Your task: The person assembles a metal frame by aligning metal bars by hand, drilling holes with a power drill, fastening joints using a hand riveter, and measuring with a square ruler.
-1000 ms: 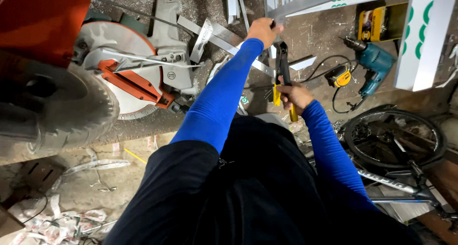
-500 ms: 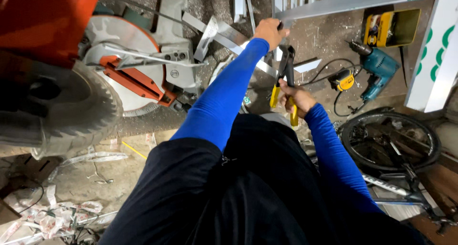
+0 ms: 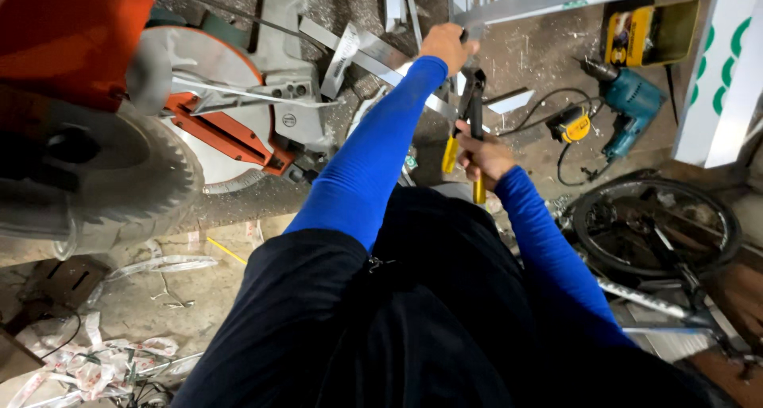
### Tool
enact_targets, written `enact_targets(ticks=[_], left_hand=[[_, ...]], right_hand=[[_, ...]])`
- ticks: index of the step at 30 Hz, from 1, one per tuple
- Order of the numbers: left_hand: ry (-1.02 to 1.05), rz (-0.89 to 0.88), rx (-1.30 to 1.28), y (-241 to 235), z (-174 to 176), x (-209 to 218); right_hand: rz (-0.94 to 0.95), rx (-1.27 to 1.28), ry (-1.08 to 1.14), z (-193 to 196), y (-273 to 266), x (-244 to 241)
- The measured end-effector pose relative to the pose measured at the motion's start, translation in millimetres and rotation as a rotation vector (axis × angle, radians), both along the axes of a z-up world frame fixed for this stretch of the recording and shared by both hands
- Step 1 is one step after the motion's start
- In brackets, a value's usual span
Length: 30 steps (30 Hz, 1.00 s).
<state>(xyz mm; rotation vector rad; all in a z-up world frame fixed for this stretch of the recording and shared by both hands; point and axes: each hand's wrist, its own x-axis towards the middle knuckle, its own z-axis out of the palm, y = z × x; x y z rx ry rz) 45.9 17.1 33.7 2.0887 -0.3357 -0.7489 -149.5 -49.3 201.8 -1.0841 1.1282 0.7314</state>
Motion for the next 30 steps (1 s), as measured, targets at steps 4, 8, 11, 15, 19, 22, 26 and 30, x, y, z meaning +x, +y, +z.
enact_targets(ticks=[4, 8, 11, 15, 19, 22, 26, 30], left_hand=[[0.081, -0.071, 0.029, 3.6, -0.8, -0.1], [0.055, 0.031, -0.042, -1.1, -4.1, -14.5], [-0.032, 0.16, -0.078, 1.8, -2.7, -23.7], [0.032, 0.292, -0.076, 3.2, 12.0, -25.8], [0.134, 0.171, -0.029, 14.7, 31.2, -21.0], [0.136, 0.246, 0.009, 17.6, 44.9, -13.6], [-0.073, 0.403, -0.035, 16.1, 48.3, -9.0], [-0.153, 0.231, -0.049, 13.9, 25.8, -1.4]], right_hand=[[0.044, -0.032, 0.029, -3.5, -7.4, 1.3], [0.111, -0.155, -0.004, -11.6, -13.2, -9.9], [0.076, -0.176, -0.071, -17.2, -14.5, -16.7], [0.102, -0.156, -0.15, -17.3, -9.7, -18.1], [0.208, -0.26, -0.094, -30.3, -7.0, -21.0], [0.265, -0.274, -0.157, -44.0, -14.5, -29.7], [0.302, -0.308, -0.149, -50.0, -28.0, -27.0], [0.753, -1.284, -0.614, -35.3, -53.5, 4.1]])
